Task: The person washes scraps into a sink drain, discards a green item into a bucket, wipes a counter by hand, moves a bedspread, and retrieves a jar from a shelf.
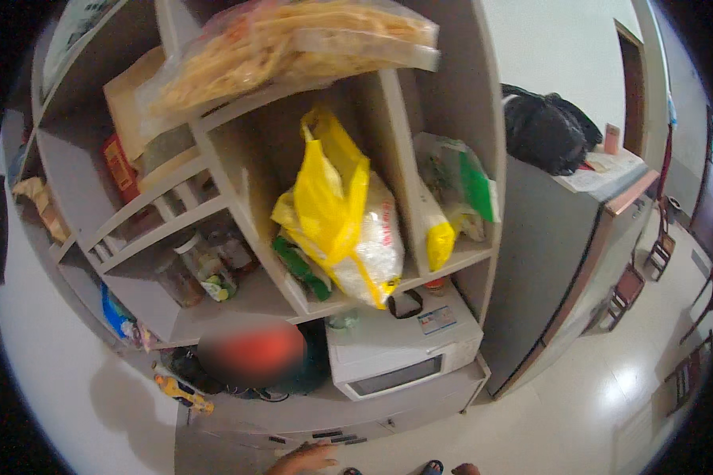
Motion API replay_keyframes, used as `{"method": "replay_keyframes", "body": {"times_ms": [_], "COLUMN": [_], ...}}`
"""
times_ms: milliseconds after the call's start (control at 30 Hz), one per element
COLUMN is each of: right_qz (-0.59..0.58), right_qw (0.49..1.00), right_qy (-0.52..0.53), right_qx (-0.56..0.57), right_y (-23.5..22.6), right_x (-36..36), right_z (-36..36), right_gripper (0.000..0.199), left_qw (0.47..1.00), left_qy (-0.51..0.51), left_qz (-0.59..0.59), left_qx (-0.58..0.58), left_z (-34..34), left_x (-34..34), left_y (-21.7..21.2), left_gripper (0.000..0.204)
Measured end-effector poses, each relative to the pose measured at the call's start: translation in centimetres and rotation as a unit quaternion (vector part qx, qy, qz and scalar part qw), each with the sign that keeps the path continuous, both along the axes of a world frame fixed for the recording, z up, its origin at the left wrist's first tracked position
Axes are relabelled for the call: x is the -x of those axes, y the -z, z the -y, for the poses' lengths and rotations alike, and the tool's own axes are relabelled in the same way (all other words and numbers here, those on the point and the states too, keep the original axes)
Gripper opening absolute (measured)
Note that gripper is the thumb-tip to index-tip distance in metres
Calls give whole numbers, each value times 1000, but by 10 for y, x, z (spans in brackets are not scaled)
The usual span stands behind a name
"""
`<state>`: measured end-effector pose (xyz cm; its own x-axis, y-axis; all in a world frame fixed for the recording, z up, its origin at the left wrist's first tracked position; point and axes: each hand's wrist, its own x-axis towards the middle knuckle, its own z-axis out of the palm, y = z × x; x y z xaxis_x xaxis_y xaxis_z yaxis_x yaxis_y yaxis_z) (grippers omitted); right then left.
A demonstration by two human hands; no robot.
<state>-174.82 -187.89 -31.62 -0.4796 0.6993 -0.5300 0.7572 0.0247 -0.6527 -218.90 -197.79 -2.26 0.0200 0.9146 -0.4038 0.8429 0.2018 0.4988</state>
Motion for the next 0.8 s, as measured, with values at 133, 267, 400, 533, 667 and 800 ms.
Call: {"method": "replay_keyframes", "body": {"times_ms": [133, 267, 400, 533, 667, 800], "right_qz": [98, -49, -92, 77, 268, 221], "right_qw": [959, 996, 978, 989, 946, 866], "right_qy": [-217, 37, 187, -36, -181, 327], "right_qx": [-153, -62, -25, -123, -28, 308], "right_y": [-54, -120, -148, -81, -33, -18], "right_x": [34, 64, 54, -27, -128, -189], "right_z": [-45, -51, -7, 82, 209, 297], "right_gripper": [35, 32, 32, 10, 18, 16], "left_qw": [973, 946, 916, 925, 956, 962], "left_qy": [28, -163, -222, -190, -291, -220], "left_qz": [-71, 52, 133, 58, 33, -36], "left_qx": [-220, -276, -306, -326, -20, 154], "left_z": [-26, -40, -40, -10, 48, 138], "left_x": [-57, -65, -59, -55, -52, -51], "left_y": [-22, -58, -27, 50, 123, 195], "left_gripper": [20, 14, 18, 14, 25, 29]}}
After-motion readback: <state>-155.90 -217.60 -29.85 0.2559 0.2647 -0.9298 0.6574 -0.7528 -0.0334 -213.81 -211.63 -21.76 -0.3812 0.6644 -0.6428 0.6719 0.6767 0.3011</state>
